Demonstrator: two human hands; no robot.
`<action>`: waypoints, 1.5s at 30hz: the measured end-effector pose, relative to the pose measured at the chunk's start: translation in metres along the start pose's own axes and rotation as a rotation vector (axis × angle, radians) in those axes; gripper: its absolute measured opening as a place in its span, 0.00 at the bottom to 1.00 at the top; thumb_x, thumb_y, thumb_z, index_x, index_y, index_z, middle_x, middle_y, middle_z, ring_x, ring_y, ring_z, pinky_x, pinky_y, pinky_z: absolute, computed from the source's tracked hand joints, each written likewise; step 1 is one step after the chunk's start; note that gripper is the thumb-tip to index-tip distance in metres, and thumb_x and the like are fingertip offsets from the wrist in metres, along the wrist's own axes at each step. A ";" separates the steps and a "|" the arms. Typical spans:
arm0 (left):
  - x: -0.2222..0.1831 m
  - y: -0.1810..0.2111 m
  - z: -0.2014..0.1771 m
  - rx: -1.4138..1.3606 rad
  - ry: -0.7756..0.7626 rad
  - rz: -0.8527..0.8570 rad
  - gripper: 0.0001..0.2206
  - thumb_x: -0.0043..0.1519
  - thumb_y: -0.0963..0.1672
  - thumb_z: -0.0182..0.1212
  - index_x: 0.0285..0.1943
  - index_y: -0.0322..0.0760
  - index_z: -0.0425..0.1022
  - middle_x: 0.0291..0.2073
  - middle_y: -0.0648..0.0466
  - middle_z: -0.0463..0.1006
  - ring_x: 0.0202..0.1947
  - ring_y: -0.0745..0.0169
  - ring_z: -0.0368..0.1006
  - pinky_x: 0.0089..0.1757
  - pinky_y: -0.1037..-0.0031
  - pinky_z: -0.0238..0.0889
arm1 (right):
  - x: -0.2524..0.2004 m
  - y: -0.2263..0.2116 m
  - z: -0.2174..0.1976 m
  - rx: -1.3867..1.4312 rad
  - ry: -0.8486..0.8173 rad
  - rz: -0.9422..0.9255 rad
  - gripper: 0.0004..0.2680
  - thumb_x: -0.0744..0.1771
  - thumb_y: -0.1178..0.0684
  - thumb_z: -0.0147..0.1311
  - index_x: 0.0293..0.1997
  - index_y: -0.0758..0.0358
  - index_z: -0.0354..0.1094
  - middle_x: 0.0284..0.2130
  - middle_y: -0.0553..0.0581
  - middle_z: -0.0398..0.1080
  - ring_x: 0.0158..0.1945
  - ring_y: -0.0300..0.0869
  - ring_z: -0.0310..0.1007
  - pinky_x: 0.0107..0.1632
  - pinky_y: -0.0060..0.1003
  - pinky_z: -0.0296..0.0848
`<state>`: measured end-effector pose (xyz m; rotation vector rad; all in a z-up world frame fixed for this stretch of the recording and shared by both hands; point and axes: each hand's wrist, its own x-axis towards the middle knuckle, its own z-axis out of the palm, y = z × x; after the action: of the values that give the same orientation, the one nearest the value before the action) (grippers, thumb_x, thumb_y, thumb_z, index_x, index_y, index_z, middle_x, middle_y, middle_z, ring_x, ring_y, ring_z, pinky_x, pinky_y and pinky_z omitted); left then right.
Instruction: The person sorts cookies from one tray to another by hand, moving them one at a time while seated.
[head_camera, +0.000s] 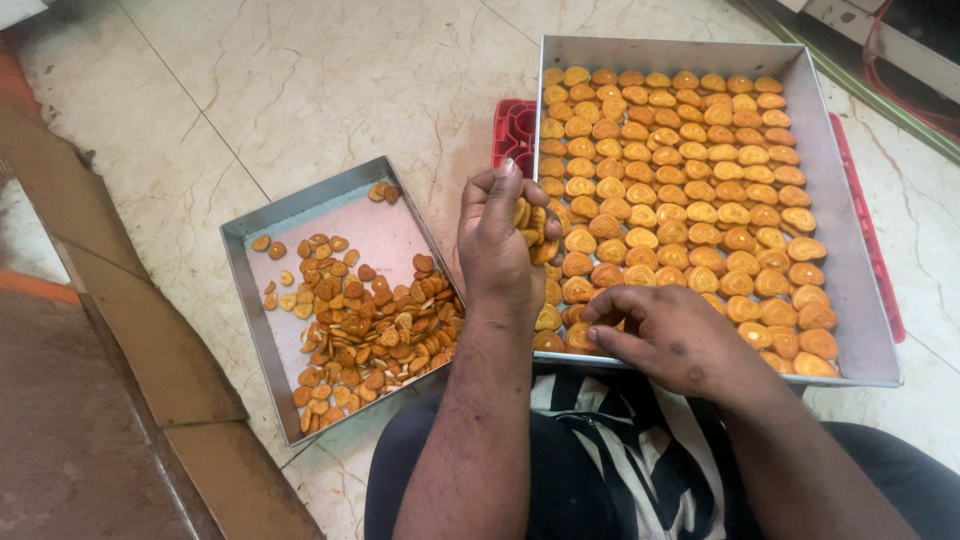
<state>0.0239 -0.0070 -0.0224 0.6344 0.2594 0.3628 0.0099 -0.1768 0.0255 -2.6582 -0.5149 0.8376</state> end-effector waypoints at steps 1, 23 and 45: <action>-0.001 0.001 0.000 0.001 0.000 0.000 0.11 0.69 0.48 0.58 0.50 0.40 0.64 0.30 0.54 0.73 0.23 0.65 0.70 0.24 0.78 0.64 | 0.000 0.000 0.001 -0.022 0.026 -0.047 0.16 0.65 0.37 0.58 0.54 0.50 0.75 0.38 0.53 0.80 0.43 0.42 0.80 0.51 0.39 0.76; 0.004 -0.003 -0.004 -0.025 0.027 -0.017 0.11 0.68 0.49 0.55 0.51 0.41 0.65 0.31 0.53 0.73 0.23 0.62 0.70 0.23 0.74 0.65 | 0.004 0.014 0.007 0.060 0.006 -0.222 0.11 0.66 0.44 0.56 0.48 0.51 0.80 0.42 0.50 0.75 0.49 0.41 0.77 0.53 0.37 0.73; -0.038 -0.023 0.029 -0.145 0.150 -0.221 0.07 0.64 0.46 0.58 0.43 0.42 0.66 0.26 0.54 0.71 0.20 0.63 0.68 0.23 0.72 0.65 | -0.008 0.015 0.028 0.272 0.824 -0.500 0.11 0.63 0.51 0.67 0.46 0.59 0.72 0.29 0.54 0.73 0.29 0.40 0.75 0.33 0.36 0.73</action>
<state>0.0056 -0.0548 -0.0095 0.4307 0.4388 0.2146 -0.0096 -0.1889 0.0012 -2.1938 -0.7121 -0.3121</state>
